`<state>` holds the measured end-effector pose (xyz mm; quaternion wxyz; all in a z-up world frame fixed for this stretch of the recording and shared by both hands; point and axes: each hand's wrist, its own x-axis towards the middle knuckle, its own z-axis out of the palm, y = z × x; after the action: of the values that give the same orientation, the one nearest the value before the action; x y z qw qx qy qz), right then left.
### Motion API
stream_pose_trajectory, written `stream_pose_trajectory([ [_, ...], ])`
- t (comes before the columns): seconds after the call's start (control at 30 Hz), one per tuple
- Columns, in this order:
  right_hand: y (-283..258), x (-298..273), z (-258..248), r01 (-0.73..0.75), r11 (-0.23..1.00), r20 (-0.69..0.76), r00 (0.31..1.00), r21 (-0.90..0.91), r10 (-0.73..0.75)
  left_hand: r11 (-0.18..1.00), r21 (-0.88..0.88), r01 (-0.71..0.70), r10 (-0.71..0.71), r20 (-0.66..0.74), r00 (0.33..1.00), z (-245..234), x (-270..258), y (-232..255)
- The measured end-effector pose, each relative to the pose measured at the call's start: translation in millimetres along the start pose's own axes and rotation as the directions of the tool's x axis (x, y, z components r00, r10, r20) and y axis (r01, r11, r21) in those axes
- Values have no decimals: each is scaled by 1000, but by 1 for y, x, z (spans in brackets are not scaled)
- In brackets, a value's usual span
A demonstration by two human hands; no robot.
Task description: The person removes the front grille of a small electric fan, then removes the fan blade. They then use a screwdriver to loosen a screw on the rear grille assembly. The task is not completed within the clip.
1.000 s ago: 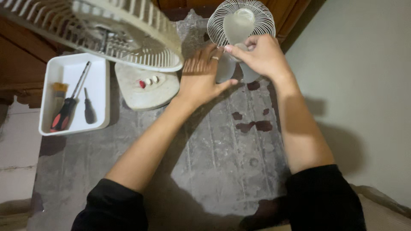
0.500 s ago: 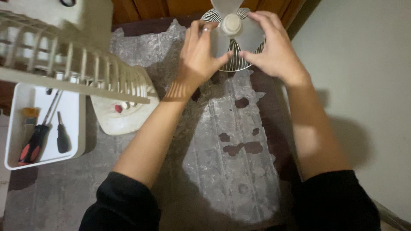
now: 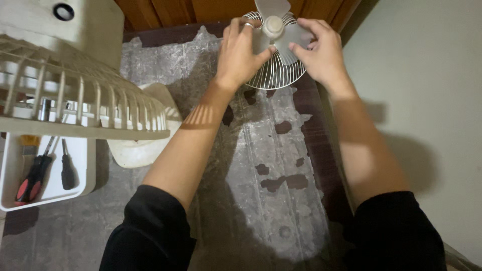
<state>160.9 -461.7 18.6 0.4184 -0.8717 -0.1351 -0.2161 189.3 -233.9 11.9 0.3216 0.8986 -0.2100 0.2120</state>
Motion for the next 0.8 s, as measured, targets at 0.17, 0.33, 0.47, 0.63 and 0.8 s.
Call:
stream_pose_trajectory([
  [0.17,8,-1,8,40,995,9,999,91,-41,999,-31,40,-38,67,997,7,-1,-3],
  [0.33,0,-9,5,84,994,-47,995,-63,-87,998,-31,59,-58,56,997,3,-11,2],
  [0.47,-22,-18,2,59,994,-47,997,-95,-64,1000,-20,7,-6,42,999,-3,-28,11],
  [0.63,-65,-36,5,109,975,-8,994,-193,-113,994,-60,-92,89,-47,995,-15,-65,20],
  [0.8,-107,-58,16,143,974,31,990,-175,-140,997,-53,-62,63,30,998,-36,-96,22],
])
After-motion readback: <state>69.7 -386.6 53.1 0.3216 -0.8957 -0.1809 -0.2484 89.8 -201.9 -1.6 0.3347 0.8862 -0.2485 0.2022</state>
